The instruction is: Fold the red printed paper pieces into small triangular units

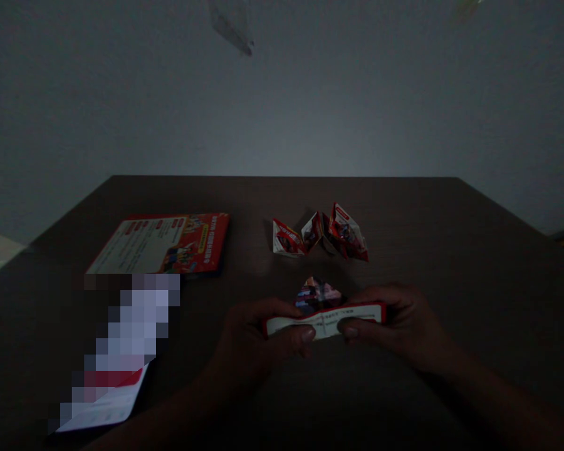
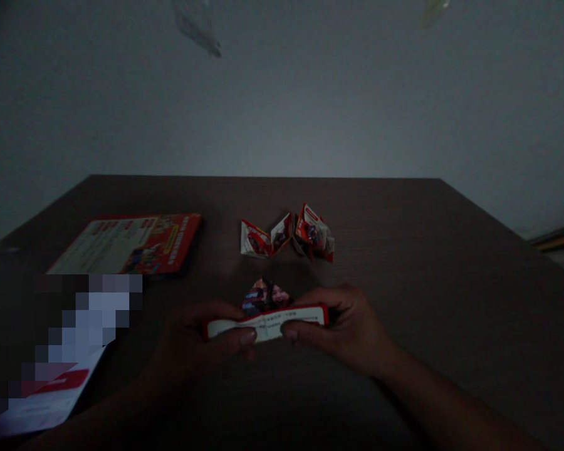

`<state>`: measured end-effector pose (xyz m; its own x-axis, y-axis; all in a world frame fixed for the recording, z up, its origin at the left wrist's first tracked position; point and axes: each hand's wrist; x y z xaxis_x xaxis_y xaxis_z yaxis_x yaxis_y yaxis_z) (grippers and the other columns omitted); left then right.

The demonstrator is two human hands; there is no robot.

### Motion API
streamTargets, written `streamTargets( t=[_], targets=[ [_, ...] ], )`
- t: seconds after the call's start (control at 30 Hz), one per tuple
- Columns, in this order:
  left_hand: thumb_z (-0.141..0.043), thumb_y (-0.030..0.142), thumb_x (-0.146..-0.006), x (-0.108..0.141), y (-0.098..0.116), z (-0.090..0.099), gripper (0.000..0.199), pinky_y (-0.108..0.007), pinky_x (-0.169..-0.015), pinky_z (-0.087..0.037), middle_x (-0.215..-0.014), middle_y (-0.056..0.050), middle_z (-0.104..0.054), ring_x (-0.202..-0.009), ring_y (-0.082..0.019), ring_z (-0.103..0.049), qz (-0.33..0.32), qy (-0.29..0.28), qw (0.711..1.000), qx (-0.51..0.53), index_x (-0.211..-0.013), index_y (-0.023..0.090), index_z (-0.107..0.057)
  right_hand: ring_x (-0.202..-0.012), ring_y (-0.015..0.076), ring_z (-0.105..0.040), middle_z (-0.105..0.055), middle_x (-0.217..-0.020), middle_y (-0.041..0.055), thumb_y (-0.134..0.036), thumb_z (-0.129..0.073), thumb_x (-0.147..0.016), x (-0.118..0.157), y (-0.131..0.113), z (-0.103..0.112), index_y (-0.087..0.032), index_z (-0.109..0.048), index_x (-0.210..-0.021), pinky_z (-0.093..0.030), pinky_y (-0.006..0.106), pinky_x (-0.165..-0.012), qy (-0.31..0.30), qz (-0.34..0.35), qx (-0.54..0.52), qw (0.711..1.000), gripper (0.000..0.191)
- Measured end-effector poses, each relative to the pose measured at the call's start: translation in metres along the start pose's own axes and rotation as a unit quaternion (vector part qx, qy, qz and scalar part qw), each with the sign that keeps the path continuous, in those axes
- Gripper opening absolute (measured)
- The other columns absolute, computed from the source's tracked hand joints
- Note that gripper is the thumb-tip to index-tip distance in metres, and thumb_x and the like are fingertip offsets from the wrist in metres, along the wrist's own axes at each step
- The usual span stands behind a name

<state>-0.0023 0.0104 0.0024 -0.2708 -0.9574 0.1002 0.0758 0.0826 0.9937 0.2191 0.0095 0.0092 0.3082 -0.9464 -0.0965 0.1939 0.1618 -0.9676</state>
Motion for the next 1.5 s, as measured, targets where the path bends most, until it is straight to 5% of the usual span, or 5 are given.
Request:
streamTargets(
  t=[0.6,0.83,1.17,1.5],
  targets=[
    [-0.077,0.021,-0.063,-0.0041,0.002,0.0006,0.014,-0.021,-0.044,-0.05,-0.047,0.001,-0.068,-0.042,-0.015,-0.065,0.054,-0.001,0.995,0.09,-0.072,0.016,-0.066,-0.051,0.0127,-0.066,-0.071,-0.057,0.0012,-0.024,-0.057,-0.089,0.0014,-0.0041,-0.0031,-0.017,-0.069,-0.102,-0.052,0.021,-0.051,-0.019,-0.02,-0.074,0.997,0.019],
    [-0.077,0.02,-0.063,-0.0042,0.001,0.0,0.017,-0.02,-0.042,-0.05,-0.054,0.0,-0.071,-0.041,-0.013,-0.063,0.05,-0.004,0.994,0.101,-0.072,0.016,-0.063,-0.046,0.012,-0.066,-0.071,-0.056,-0.0016,-0.021,-0.063,-0.085,0.0009,0.0013,-0.0042,-0.017,-0.059,-0.112,-0.053,0.02,-0.048,0.031,-0.029,-0.084,0.996,0.028],
    [-0.073,0.022,-0.071,-0.0044,0.0048,0.0013,0.049,-0.024,-0.048,-0.054,-0.062,0.0,-0.072,-0.049,-0.015,-0.066,0.024,0.052,0.992,0.115,-0.113,0.016,-0.049,-0.044,0.013,-0.064,-0.072,-0.063,0.0008,-0.027,-0.063,-0.085,0.0022,0.0016,-0.006,-0.018,-0.052,-0.119,-0.052,0.023,-0.045,0.101,-0.031,-0.103,0.989,0.037],
    [-0.061,0.021,-0.082,-0.0041,-0.0032,0.0026,0.038,-0.028,-0.054,-0.052,-0.067,-0.003,-0.073,-0.053,-0.017,-0.066,-0.019,0.04,0.982,0.183,-0.115,0.017,-0.044,-0.037,0.0099,-0.058,-0.066,-0.052,-0.0028,-0.029,-0.061,-0.086,0.0004,-0.0024,-0.0076,-0.017,-0.048,-0.122,-0.047,0.019,-0.041,0.128,-0.043,-0.123,0.983,0.041]
  ],
)
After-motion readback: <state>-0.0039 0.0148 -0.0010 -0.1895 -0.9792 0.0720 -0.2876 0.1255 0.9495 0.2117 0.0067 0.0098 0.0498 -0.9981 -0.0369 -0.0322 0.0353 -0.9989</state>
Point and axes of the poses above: each hand's wrist, its own x-axis away from the middle knuckle, its own z-axis out of the back of the hand, y = z × x
